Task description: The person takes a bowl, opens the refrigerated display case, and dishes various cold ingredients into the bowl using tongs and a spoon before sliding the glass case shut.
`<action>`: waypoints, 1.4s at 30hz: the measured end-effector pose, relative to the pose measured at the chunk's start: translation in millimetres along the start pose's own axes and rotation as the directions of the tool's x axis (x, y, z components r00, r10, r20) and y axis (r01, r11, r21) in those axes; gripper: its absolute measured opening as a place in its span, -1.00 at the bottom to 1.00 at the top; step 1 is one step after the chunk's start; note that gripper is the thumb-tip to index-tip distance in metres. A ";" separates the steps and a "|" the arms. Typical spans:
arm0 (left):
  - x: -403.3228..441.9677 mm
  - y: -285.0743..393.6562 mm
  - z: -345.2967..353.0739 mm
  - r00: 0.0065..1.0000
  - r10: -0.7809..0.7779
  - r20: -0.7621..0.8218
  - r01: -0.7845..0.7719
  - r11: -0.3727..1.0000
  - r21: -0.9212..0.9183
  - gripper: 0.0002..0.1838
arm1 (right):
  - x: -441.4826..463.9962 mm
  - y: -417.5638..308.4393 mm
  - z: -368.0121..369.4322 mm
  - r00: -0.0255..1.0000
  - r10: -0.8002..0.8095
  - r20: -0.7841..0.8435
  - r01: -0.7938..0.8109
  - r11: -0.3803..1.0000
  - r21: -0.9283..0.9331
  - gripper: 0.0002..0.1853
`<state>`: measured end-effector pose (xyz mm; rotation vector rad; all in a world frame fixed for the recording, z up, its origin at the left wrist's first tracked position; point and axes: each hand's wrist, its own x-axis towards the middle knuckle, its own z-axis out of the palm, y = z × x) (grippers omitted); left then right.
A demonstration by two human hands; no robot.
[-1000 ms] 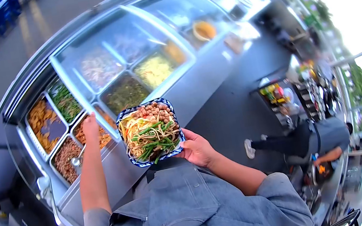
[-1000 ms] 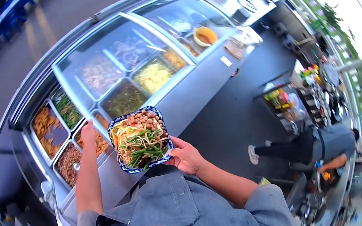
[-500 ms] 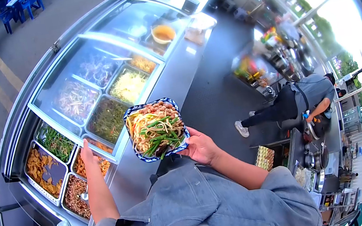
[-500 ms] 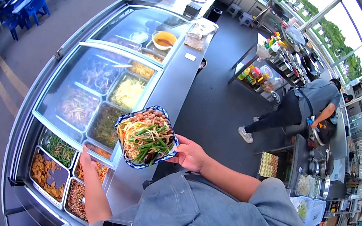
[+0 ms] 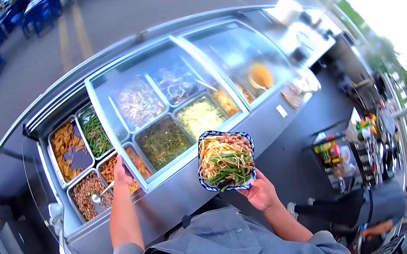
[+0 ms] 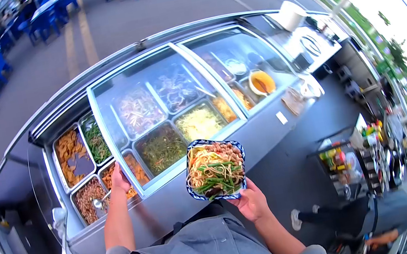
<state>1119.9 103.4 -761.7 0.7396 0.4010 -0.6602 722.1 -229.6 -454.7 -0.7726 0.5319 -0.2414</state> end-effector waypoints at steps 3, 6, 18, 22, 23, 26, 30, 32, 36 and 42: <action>-13.6 -0.3 10.8 0.965 -0.054 -0.255 0.062 0.998 0.023 -0.45 | 24.2 -22.1 -12.5 0.996 0.051 0.077 -0.052 0.999 0.004 -0.30; 24.7 -17.8 -41.4 0.922 0.116 -0.370 -0.037 0.977 0.212 -0.32 | 41.7 -35.9 -1.5 0.980 0.073 0.184 -0.045 0.987 -0.152 -0.10; -43.2 48.1 -126.5 0.722 0.542 -0.430 0.121 0.514 0.849 -0.22 | 139.0 -34.6 0.9 0.942 0.199 0.271 -0.126 0.956 -0.264 -0.10; -115.7 104.6 -152.6 0.499 0.681 -0.536 0.402 0.366 0.839 -0.49 | 143.1 -9.9 27.6 0.950 0.199 0.241 -0.133 0.955 -0.265 -0.16; -158.6 125.8 -122.8 0.299 0.756 -0.582 0.479 0.409 0.777 -0.53 | 143.6 -1.4 38.8 0.953 0.196 0.230 -0.134 0.957 -0.258 -0.16; -172.5 107.3 -73.8 0.505 0.856 -0.113 0.315 -0.061 0.947 -0.43 | 141.6 15.1 66.3 0.932 0.278 0.230 -0.219 0.943 -0.251 -0.17; -142.7 66.1 -99.8 0.711 0.670 0.215 0.202 -0.487 0.850 -0.12 | 149.5 43.4 87.6 0.917 0.347 0.196 -0.285 0.915 -0.286 -0.16; -151.3 81.1 -100.3 0.733 0.653 0.193 0.205 -0.483 0.851 -0.13 | 155.8 60.5 99.5 0.913 0.361 0.188 -0.298 0.908 -0.296 -0.17; -153.9 96.4 -122.0 0.745 0.642 0.182 0.217 -0.491 0.844 -0.12 | 165.1 92.3 119.6 0.905 0.391 0.168 -0.336 0.899 -0.283 -0.19; -170.9 137.4 -159.8 0.755 0.639 0.148 0.246 -0.485 0.839 -0.11 | 185.8 124.8 130.1 0.890 0.403 0.215 -0.344 0.901 -0.266 -0.23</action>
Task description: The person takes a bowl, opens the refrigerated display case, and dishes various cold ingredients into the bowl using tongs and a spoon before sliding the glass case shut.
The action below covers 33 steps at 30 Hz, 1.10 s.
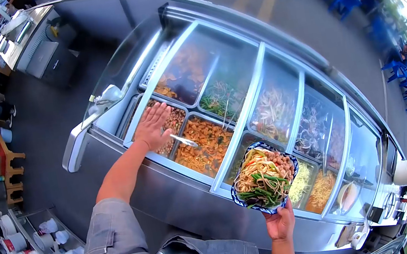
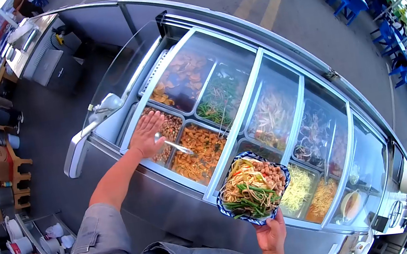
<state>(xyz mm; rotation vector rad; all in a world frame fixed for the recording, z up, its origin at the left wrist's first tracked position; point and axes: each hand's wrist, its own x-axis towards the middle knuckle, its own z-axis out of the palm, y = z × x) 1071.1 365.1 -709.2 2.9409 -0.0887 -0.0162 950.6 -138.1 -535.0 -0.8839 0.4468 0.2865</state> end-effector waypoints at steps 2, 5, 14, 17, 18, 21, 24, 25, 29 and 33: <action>0.2 -22.1 -2.0 0.999 0.011 -0.032 -0.011 1.000 -0.002 -0.13 | 6.6 3.6 7.0 1.000 -0.001 -0.031 0.001 1.000 -0.018 -0.23; 1.9 -54.0 -2.0 0.998 0.023 -0.059 -0.023 1.000 0.012 -0.14 | 14.8 9.7 10.2 0.998 -0.002 -0.064 -0.002 0.999 -0.052 -0.22; -2.2 -134.1 -14.7 0.997 0.028 -0.073 -0.027 0.999 0.025 -0.15 | 18.1 32.3 38.4 0.996 -0.012 -0.087 0.011 1.000 -0.013 -0.18; -5.3 -156.1 -17.2 0.997 0.035 -0.075 -0.032 0.999 0.037 -0.14 | 14.7 39.8 52.3 0.995 -0.024 -0.100 0.020 0.999 -0.038 -0.16; -7.0 -162.4 -17.6 0.996 0.041 -0.081 -0.037 0.998 0.041 -0.14 | 12.3 41.8 53.3 0.997 -0.018 -0.081 0.016 0.999 -0.035 -0.16; -4.2 -181.3 -19.8 0.996 0.032 -0.080 -0.029 0.999 0.036 -0.13 | 8.7 50.7 56.8 0.996 -0.030 -0.079 0.025 0.998 -0.055 -0.14; -6.1 -193.2 -12.6 0.993 0.047 -0.104 -0.043 0.998 0.047 -0.15 | -3.8 58.1 56.8 0.997 -0.014 -0.071 0.013 1.000 -0.017 -0.15; -2.8 -192.1 -13.6 0.994 0.048 -0.102 -0.042 0.997 0.065 -0.17 | -3.7 57.8 59.4 0.998 -0.007 -0.069 0.006 1.000 -0.015 -0.16; -8.1 -160.3 12.7 0.927 0.016 -0.375 -0.010 1.000 0.018 -0.38 | -22.3 55.9 63.7 1.000 0.017 -0.015 -0.016 0.999 0.040 -0.28; -66.2 -59.2 27.0 0.929 -0.061 -0.365 -0.105 0.902 -0.419 -0.48 | -37.2 55.4 70.5 0.999 0.006 -0.034 -0.003 0.996 0.088 -0.32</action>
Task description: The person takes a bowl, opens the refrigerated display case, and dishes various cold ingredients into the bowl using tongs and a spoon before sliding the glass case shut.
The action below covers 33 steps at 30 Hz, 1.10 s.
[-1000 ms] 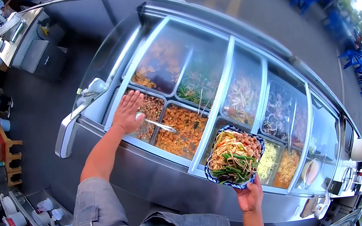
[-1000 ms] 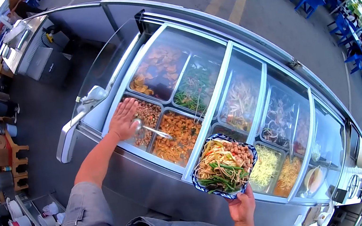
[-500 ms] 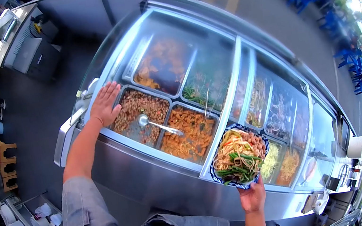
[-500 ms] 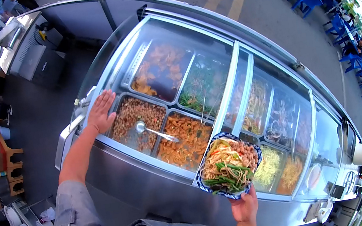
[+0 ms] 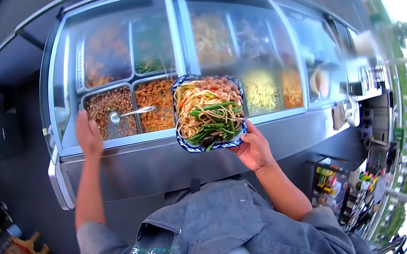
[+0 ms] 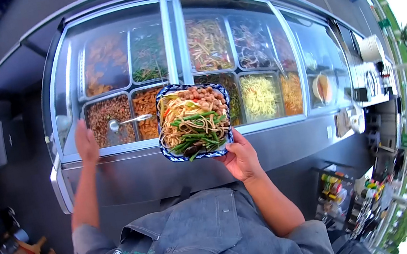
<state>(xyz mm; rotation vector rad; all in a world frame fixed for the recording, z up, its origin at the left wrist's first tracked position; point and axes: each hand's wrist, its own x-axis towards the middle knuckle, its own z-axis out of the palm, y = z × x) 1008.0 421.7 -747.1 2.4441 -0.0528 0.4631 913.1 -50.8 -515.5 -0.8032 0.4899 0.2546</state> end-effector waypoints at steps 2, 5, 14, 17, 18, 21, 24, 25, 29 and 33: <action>-48.8 48.6 20.0 0.986 -0.163 0.046 0.169 0.968 -0.185 -0.57 | -6.1 -0.2 4.0 1.000 -0.025 -0.008 0.025 0.999 0.045 -0.33; -103.1 102.8 39.4 0.896 -0.376 0.238 0.441 0.822 -0.362 -0.63 | -5.5 7.5 -6.4 1.000 -0.020 -0.017 0.021 0.998 0.052 -0.34; -24.8 196.7 69.3 0.818 -0.110 0.565 0.387 0.832 -0.398 -0.68 | -11.1 13.8 -40.0 0.991 -0.083 -0.109 0.100 0.981 0.164 -0.34; 31.3 194.4 96.2 0.778 0.072 0.624 0.187 0.921 -0.341 -0.80 | -14.1 29.7 -40.0 0.986 -0.136 -0.097 0.152 0.973 0.172 -0.30; 47.2 205.6 109.2 0.779 0.123 0.615 0.164 0.906 -0.389 -0.84 | -20.0 28.2 -39.6 0.975 -0.165 -0.147 0.191 0.963 0.188 -0.30; 66.3 192.6 222.0 0.639 0.248 0.728 0.270 0.815 -0.514 -0.70 | -24.1 32.0 -39.4 0.939 -0.235 -0.249 0.268 0.958 0.104 -0.26; 97.3 215.2 287.3 0.581 0.503 0.640 0.287 0.610 -0.739 -0.66 | -24.9 46.9 -25.8 0.875 -0.347 -0.338 0.375 0.927 0.020 -0.27; 110.5 240.9 291.4 0.590 0.639 0.494 0.164 0.504 -0.848 -0.67 | -23.2 52.3 -14.4 0.842 -0.390 -0.373 0.420 0.907 0.001 -0.28; 139.4 306.6 321.3 0.334 0.718 0.610 -0.420 0.693 -0.586 -0.70 | -10.9 97.1 -27.6 0.757 -0.488 -0.434 0.519 0.853 -0.054 -0.28; 148.3 301.3 326.0 0.308 0.543 0.781 -0.355 0.827 -0.435 -0.67 | -1.7 129.2 -28.1 0.665 -0.548 -0.507 0.611 0.790 -0.052 -0.29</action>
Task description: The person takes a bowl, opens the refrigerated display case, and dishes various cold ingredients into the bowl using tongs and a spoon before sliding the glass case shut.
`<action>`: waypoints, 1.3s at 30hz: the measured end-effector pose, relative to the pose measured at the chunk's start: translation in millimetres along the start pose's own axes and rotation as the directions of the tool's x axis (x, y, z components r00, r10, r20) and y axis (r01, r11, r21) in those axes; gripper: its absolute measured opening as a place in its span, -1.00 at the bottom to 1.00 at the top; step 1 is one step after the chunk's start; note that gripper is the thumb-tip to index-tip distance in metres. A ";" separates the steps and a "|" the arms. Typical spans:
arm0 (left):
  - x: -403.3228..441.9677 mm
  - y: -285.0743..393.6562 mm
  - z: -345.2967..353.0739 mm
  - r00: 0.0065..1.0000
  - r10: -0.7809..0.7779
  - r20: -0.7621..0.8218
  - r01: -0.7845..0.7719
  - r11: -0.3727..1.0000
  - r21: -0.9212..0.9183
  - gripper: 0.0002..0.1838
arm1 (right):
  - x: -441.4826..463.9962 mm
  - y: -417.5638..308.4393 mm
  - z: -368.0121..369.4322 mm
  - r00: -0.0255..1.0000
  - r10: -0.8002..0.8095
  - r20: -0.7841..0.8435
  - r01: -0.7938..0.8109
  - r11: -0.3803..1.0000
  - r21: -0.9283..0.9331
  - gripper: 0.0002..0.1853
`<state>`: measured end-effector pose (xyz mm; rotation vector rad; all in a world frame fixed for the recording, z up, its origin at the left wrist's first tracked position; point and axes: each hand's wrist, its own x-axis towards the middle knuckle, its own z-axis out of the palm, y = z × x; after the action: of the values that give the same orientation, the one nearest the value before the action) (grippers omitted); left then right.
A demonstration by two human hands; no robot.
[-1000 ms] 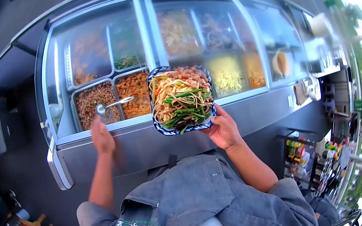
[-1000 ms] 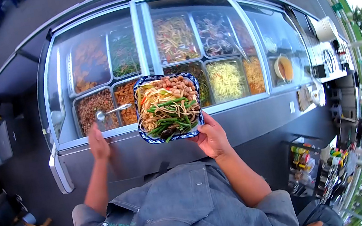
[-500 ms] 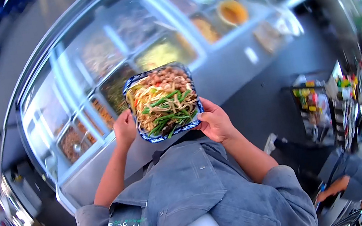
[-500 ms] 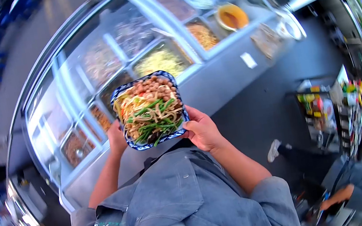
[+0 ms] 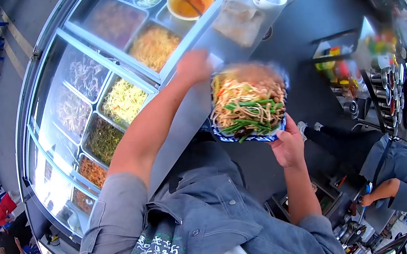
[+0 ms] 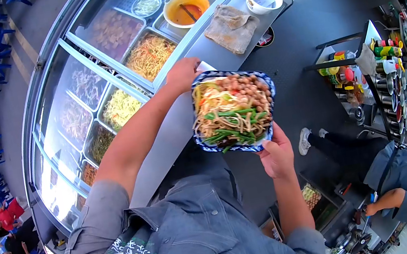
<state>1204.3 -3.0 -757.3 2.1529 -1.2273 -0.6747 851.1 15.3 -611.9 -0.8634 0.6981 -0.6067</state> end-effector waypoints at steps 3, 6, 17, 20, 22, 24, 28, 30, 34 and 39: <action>11.2 -21.5 17.4 0.991 -0.133 -0.021 0.130 0.986 -0.108 -0.62 | 4.0 14.5 -3.0 0.998 -0.033 -0.052 0.035 0.999 0.041 -0.30; 6.9 -45.6 25.5 0.986 -0.114 -0.124 0.071 0.948 -0.309 -0.60 | 5.9 23.9 -1.3 0.989 -0.064 -0.135 0.072 0.996 0.054 -0.34; -163.4 -86.7 -138.3 0.942 -0.304 0.142 0.223 0.250 -0.942 -0.77 | 15.1 -4.8 0.6 0.997 0.010 0.076 -0.013 0.999 0.048 -0.32; -219.4 -71.8 -184.4 0.811 -0.585 0.028 0.285 0.353 -0.891 -0.83 | 17.5 -27.0 10.7 0.978 0.064 0.200 -0.068 0.998 0.013 -0.31; -256.6 -69.6 -203.6 0.798 -0.600 -0.061 0.259 0.432 -0.864 -0.79 | 21.8 -38.2 15.2 0.960 0.089 0.267 -0.092 0.996 -0.001 -0.31; -292.5 -54.9 -216.6 0.747 -0.648 -0.150 0.239 0.472 -0.848 -0.76 | 27.1 -45.0 12.2 0.926 0.120 0.357 -0.121 0.992 -0.020 -0.31; -351.2 -26.2 -231.3 0.694 -0.625 -0.357 0.206 0.647 -0.734 -0.70 | 38.6 -56.4 7.8 0.854 0.149 0.498 -0.135 0.989 -0.066 -0.30; -380.8 -18.0 -240.6 0.672 -0.624 -0.400 0.262 0.705 -0.660 -0.70 | 34.8 -62.1 12.7 0.815 0.161 0.557 -0.145 0.987 -0.073 -0.32; -411.1 9.7 -234.2 0.615 -0.621 -0.486 0.228 0.730 -0.644 -0.72 | 48.1 -63.5 1.7 0.732 0.190 0.654 -0.193 0.979 -0.069 -0.31; -427.3 57.2 -232.3 0.553 -0.626 -0.551 0.265 0.758 -0.596 -0.49 | 66.4 -68.2 -5.9 0.646 0.231 0.727 -0.282 0.958 -0.053 -0.29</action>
<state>1131.2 400.7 -490.1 1.9943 -0.0252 -0.1820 875.1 -70.4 -577.4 -0.8358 0.0500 0.0124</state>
